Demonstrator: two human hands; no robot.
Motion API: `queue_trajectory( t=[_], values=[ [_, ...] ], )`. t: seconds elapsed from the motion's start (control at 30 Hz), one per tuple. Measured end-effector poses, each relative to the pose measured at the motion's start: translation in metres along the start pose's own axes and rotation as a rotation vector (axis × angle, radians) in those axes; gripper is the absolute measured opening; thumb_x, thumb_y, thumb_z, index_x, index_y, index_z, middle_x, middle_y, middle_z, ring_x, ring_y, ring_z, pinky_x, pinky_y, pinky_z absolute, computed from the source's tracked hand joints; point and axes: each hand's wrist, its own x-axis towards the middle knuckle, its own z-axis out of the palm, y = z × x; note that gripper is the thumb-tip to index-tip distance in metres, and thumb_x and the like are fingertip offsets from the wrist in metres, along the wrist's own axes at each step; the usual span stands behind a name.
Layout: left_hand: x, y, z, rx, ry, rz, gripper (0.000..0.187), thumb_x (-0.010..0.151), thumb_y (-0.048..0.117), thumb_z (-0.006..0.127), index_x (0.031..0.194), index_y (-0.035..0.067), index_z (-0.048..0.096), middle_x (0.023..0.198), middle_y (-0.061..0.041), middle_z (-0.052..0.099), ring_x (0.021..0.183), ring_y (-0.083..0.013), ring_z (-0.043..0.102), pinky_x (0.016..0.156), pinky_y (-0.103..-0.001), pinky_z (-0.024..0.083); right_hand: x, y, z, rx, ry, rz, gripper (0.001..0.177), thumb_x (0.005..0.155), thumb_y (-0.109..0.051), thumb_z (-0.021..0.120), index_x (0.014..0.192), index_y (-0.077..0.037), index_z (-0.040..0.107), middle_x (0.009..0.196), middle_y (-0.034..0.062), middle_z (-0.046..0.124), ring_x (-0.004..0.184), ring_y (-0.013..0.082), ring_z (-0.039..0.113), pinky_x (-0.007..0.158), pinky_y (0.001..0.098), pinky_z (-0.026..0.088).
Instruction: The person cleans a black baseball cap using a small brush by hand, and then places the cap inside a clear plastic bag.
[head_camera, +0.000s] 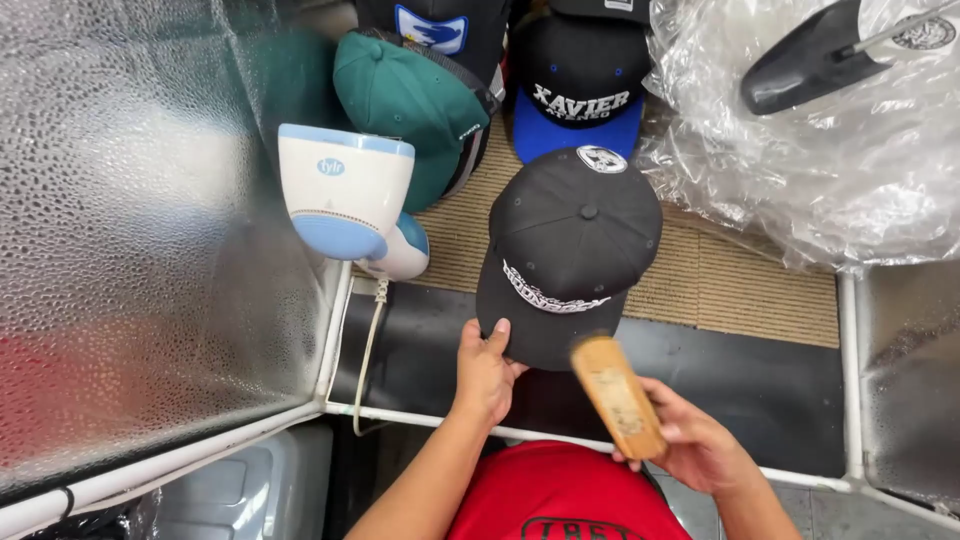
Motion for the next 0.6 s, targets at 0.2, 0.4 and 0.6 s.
queue_trajectory(
  t=[0.2,0.4,0.6],
  values=[
    [0.0,-0.008,-0.001,-0.026,0.126,-0.167,0.087,0.095,0.021,0.066,0.165,0.021,0.015,0.08,-0.005,0.05,0.071,-0.0127,0.057,0.066,-0.031,0.054,0.057,0.005,0.054,-0.244,0.511,0.061,0.075,0.09,-0.025,0.055,0.163,-0.02,0.036,0.113,0.008,0.046,0.07,0.0386,0.069,0.046,0.0335,0.04],
    [-0.011,-0.009,0.008,-0.14,0.147,-0.142,0.059,0.097,0.012,0.064,0.148,0.016,0.035,0.086,-0.008,0.057,0.074,-0.0159,0.062,0.066,-0.034,0.056,0.051,0.025,0.068,-1.258,0.737,-0.232,0.048,0.1,-0.034,0.052,0.148,-0.028,0.056,0.163,0.0163,0.027,0.15,0.0258,0.037,0.117,0.0395,0.035],
    [-0.007,-0.017,0.003,-0.197,0.117,-0.118,0.03,0.097,0.007,0.068,0.099,0.018,0.039,0.078,-0.007,0.05,0.068,-0.0166,0.055,0.063,-0.034,0.051,0.06,0.019,0.075,-1.977,0.47,-0.671,0.055,0.094,-0.05,0.066,0.143,-0.026,0.057,0.134,0.0198,0.058,0.084,0.0388,0.061,0.073,0.0489,0.054]
  ],
)
